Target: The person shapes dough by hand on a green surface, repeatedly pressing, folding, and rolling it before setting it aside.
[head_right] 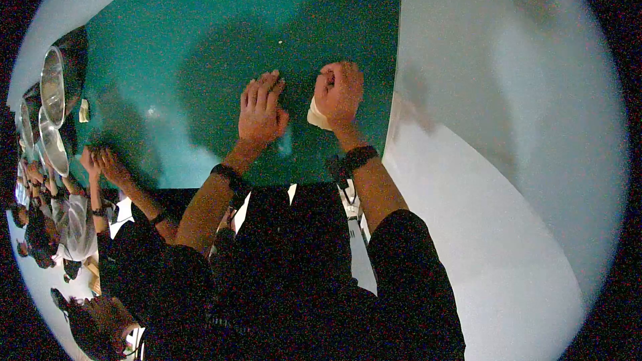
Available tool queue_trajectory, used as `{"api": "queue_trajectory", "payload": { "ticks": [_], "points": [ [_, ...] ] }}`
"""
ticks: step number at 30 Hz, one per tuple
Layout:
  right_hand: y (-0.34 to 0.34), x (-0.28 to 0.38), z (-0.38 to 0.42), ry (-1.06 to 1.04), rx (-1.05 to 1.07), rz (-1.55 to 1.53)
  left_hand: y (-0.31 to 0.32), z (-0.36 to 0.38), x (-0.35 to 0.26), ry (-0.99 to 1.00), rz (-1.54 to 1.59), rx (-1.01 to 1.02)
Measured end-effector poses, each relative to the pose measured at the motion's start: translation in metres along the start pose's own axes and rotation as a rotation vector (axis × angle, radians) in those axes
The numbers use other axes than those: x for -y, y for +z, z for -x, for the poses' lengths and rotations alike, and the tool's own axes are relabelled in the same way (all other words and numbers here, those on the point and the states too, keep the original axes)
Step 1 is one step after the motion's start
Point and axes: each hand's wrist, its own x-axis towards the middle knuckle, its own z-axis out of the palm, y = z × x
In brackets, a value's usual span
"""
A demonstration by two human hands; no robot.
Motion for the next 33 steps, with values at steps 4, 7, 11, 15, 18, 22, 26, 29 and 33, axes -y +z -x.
{"api": "queue_trajectory", "payload": {
  "ticks": [4,7,11,15,18,22,26,29,33],
  "points": [
    [0.005,-0.001,-0.008,0.028,-0.050,0.006,-0.003,-0.004,0.000,0.007,0.017,-0.038],
    [0.006,0.006,-0.006,0.074,-0.046,0.056,-0.005,-0.004,0.002,0.011,0.014,-0.046],
    [-0.006,0.021,-0.004,0.266,0.080,0.100,0.001,-0.002,0.005,0.017,0.051,-0.043],
    [-0.029,0.033,0.020,0.291,0.246,0.007,-0.001,-0.001,0.004,0.016,0.058,-0.049],
    [-0.052,0.046,0.030,0.137,0.212,0.079,0.003,0.001,0.001,0.014,0.064,-0.049],
    [-0.069,0.062,0.030,0.185,0.359,0.121,0.002,0.000,0.002,0.029,0.036,-0.087],
    [-0.030,0.055,0.062,0.025,0.241,0.122,0.004,0.004,0.007,0.024,0.024,-0.067],
    [-0.019,0.043,0.064,0.017,0.154,0.073,0.002,-0.005,0.007,0.022,0.031,-0.055],
    [-0.011,0.036,0.035,-0.054,0.064,0.013,0.001,0.006,0.003,0.008,0.043,-0.049]
  ]
}}
